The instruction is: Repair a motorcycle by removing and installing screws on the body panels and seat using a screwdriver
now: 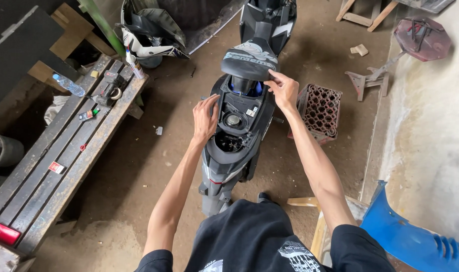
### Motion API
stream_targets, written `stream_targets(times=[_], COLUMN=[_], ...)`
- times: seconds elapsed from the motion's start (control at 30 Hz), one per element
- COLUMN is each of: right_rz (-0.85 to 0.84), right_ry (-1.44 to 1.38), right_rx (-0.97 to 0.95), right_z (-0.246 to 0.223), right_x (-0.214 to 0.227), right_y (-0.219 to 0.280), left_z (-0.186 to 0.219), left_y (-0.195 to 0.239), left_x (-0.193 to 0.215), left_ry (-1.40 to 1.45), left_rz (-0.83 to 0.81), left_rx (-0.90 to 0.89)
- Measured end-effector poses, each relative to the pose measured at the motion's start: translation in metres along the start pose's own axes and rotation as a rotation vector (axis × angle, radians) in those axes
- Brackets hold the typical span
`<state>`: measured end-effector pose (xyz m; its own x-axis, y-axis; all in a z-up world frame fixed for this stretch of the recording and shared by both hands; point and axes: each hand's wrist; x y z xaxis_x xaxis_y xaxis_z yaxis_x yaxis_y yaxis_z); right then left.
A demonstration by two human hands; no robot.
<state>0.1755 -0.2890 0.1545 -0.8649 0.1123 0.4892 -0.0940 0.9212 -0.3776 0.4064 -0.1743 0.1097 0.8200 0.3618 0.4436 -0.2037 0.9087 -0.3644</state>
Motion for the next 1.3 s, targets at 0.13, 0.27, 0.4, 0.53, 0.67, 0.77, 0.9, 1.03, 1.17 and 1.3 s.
stream_targets(times=[0.13,0.27,0.4,0.53,0.67,0.77,0.9,1.03,1.17,1.3], right_rz=[-0.016,-0.042,-0.077,-0.084,-0.1,-0.112,-0.128,-0.146,-0.167,-0.213], right_ry=[0.035,0.087,0.135,0.145,0.146,0.16,0.199,0.192,0.195,0.221], right_rx=[-0.01,-0.016,-0.013,-0.026,-0.017,-0.026,-0.057,-0.059,-0.057,-0.066], right_z=[-0.004,-0.004,0.001,0.004,0.0,-0.004,-0.006,-0.004,0.003,0.015], right_x=[0.001,0.001,0.0,-0.003,-0.001,0.0,-0.002,-0.003,-0.007,-0.013], right_y=[0.006,0.013,0.022,0.028,0.033,0.039,0.043,0.049,0.056,0.07], left_z=[0.0,-0.004,-0.012,-0.01,-0.01,-0.018,-0.022,-0.034,-0.04,-0.064], left_y=[0.003,0.005,0.008,0.008,0.008,0.011,0.014,0.017,0.02,0.032], left_x=[-0.002,-0.004,-0.005,-0.001,0.0,-0.006,-0.012,-0.022,-0.025,-0.034], left_ry=[0.011,0.014,-0.004,0.02,0.03,0.026,0.072,0.091,0.082,0.083], left_rz=[-0.004,-0.016,-0.035,-0.043,-0.032,-0.046,-0.083,-0.121,-0.136,-0.137], left_rx=[-0.012,-0.013,0.014,0.017,-0.014,-0.014,-0.015,0.002,0.028,0.075])
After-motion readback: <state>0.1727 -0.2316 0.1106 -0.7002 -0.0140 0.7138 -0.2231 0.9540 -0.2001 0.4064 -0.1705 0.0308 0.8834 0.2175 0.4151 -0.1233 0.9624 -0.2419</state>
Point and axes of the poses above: each hand's wrist, its own y-axis away from the middle knuckle, its own x-axis out of the back of the hand, z = x × y, and after that the axes turned 6 degrees about y, right-handed
